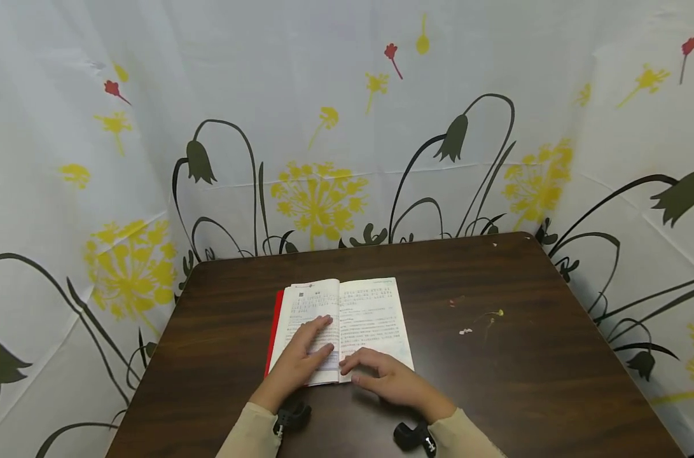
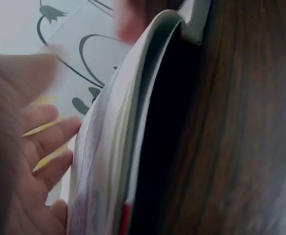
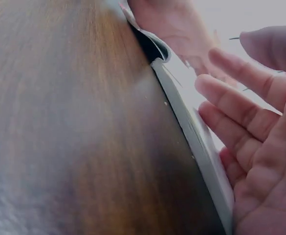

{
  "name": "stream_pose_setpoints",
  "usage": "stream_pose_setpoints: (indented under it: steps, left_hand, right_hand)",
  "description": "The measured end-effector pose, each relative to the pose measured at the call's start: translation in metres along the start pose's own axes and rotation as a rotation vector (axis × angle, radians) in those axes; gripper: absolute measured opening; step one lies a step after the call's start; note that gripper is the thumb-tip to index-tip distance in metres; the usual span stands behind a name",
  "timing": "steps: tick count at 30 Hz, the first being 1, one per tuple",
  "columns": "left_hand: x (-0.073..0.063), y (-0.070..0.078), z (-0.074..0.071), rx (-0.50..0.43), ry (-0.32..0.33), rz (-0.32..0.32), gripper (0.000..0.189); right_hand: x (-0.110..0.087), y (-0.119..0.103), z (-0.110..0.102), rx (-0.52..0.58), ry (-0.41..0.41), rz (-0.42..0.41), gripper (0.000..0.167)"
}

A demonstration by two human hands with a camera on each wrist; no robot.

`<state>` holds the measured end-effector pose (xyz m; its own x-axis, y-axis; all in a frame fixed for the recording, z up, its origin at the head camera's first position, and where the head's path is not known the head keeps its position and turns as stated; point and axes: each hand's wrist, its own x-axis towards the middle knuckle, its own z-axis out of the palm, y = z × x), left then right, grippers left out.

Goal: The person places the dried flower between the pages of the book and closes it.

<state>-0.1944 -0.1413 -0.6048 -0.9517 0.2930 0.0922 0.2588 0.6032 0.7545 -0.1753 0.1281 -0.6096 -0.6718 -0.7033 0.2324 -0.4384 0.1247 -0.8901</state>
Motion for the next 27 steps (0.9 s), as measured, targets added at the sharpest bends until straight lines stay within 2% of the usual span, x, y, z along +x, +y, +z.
stream_pose_setpoints:
  steps: [4, 7, 15, 21, 24, 27]
  left_hand:
    - [0.002, -0.006, 0.005, 0.174, -0.071, 0.053, 0.079]
    - [0.002, -0.007, 0.006, 0.235, -0.097, 0.082, 0.082]
    - [0.005, -0.004, 0.001, 0.239, -0.092, 0.081, 0.084]
    - [0.005, -0.004, -0.002, 0.231, -0.095, 0.068, 0.084]
    - [0.004, -0.004, -0.001, 0.223, -0.1, 0.064, 0.084]
    - [0.003, -0.003, 0.0, 0.213, -0.108, 0.07, 0.084]
  right_hand:
    - [-0.002, 0.002, 0.001, -0.023, 0.002, 0.019, 0.021]
    - [-0.001, 0.004, 0.002, -0.073, -0.001, 0.017, 0.02]
    - [0.004, 0.005, 0.0, -0.134, 0.017, 0.017, 0.018]
    - [-0.002, -0.004, -0.007, -0.016, 0.063, 0.028, 0.013]
    - [-0.011, -0.013, -0.02, 0.003, 0.128, 0.026, 0.007]
    - [-0.026, -0.02, -0.043, -0.107, 0.257, 0.022, 0.004]
